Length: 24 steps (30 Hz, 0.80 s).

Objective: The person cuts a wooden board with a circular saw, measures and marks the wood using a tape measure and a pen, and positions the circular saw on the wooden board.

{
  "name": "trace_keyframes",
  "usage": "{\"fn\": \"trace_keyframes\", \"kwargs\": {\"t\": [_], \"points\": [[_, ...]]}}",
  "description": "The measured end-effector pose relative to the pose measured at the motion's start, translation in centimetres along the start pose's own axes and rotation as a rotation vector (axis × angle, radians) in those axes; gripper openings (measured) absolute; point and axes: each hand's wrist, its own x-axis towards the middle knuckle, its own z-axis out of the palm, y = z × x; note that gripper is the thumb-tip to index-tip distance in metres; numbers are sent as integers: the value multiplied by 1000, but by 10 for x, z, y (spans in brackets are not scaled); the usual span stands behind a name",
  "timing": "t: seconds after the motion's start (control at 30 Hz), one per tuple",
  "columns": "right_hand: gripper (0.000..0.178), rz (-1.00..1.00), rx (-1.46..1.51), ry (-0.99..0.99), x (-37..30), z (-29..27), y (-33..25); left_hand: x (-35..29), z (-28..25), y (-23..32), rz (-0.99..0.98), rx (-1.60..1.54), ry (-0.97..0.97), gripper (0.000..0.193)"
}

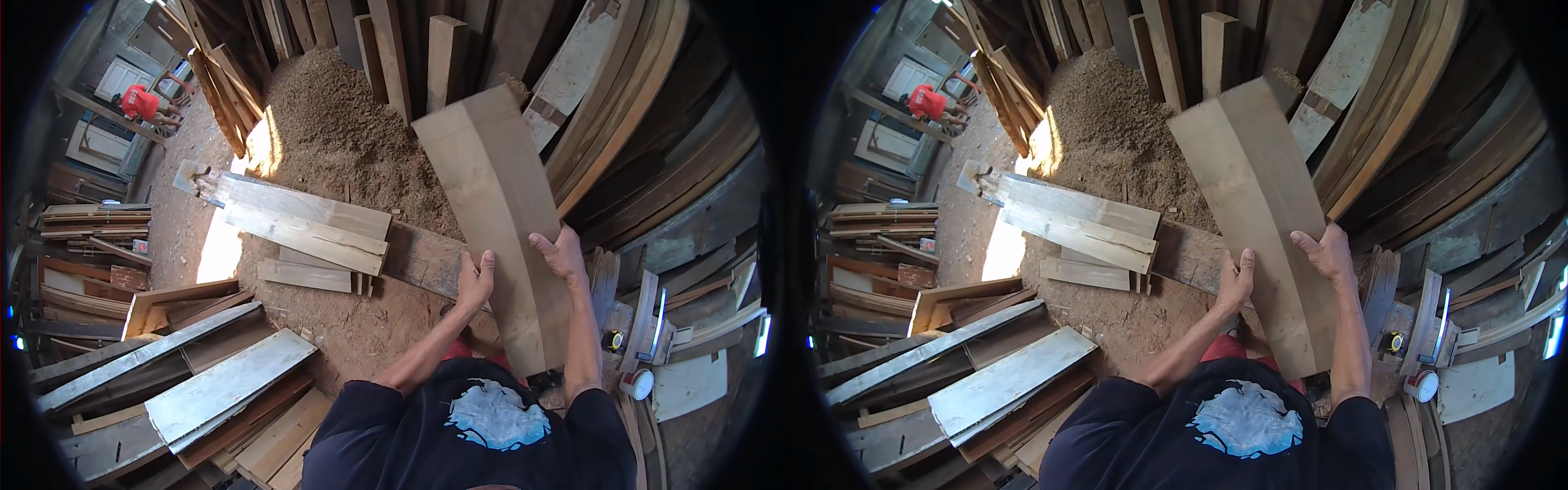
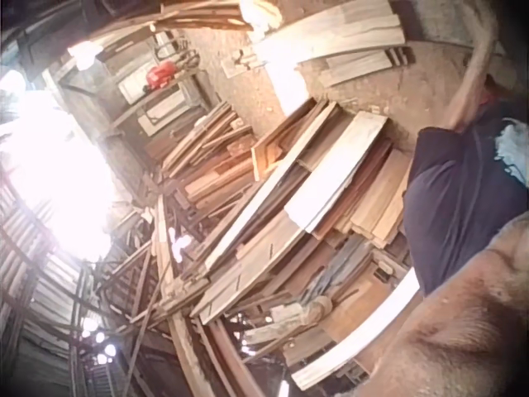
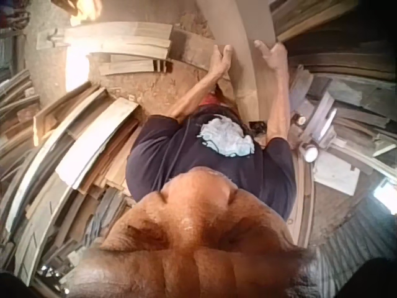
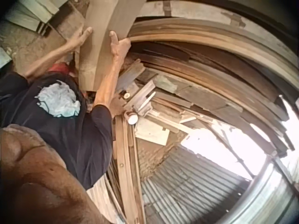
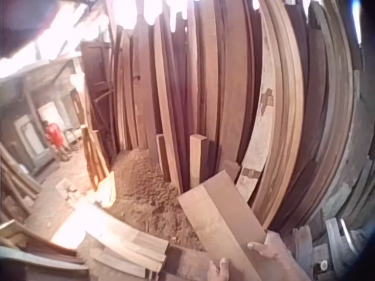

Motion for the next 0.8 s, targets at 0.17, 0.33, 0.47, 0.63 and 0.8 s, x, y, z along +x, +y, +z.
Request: {"fn": "trace_keyframes", "kwargs": {"t": [0.17, 0.33, 0.47, 0.63, 0.8], "points": [[79, 202, -188, -197, 10, 69, 50, -15, -26, -108, -334, 101, -109, 68], [70, 343, -190, -312, 8, 113, 86, -23, -44, -143, -448, 180, -124, 69], [76, 405, -192, -318, 20, 123, 81, -8, -63, -121, -460, 411, -194, 69], [97, 291, -470, -349, -6, 143, 110, 14, -72, -107, -534, 872, -645, 65], [102, 389, -584, -376, -50, 148, 112, -33, -69, -137, -425, 857, -548, 54]]}}
